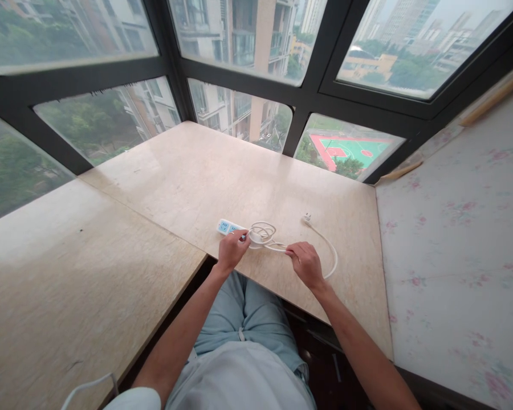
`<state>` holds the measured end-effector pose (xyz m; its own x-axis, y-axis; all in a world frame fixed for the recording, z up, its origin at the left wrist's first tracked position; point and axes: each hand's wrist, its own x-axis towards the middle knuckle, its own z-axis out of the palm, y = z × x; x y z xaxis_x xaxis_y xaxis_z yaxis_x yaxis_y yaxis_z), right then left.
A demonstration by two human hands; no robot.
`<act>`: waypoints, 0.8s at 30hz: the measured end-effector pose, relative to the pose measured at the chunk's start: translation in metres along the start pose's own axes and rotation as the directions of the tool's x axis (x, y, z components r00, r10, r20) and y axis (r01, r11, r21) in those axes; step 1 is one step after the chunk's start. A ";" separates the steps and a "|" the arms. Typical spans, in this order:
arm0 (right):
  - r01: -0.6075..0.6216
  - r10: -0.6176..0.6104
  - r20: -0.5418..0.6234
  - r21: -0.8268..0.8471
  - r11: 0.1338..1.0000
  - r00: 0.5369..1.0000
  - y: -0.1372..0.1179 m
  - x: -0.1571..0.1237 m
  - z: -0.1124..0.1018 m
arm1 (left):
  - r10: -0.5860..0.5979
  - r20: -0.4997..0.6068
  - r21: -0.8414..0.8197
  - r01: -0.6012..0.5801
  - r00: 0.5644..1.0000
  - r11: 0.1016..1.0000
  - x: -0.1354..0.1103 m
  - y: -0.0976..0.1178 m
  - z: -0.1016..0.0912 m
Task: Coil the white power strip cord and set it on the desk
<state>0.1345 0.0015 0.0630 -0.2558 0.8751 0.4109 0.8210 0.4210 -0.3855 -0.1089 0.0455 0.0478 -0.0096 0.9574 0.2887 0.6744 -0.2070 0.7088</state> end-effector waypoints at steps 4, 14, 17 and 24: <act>-0.105 0.116 -0.111 0.101 0.989 0.987 0.012 -0.017 0.004 | -0.030 0.038 -0.092 0.033 0.999 0.995 0.000 0.001 0.005; -0.013 0.005 0.115 0.064 0.998 0.993 -0.005 -0.013 -0.002 | 0.025 0.023 -0.128 -0.022 0.999 0.992 0.000 0.003 0.011; 0.017 -0.016 0.232 0.000 1.000 0.972 -0.021 -0.001 0.007 | 0.037 0.018 -0.137 -0.034 0.999 0.990 -0.002 0.003 0.014; -0.019 0.101 0.359 -0.226 0.974 0.928 -0.042 0.018 0.046 | -0.044 0.026 -0.132 0.047 0.999 0.990 -0.012 -0.001 0.018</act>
<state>0.0716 0.0104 0.0485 -0.3370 0.9404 0.0460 0.9200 0.3393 -0.1963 -0.0963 0.0379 0.0319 -0.0201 0.9703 0.2410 0.5695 -0.1870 0.8005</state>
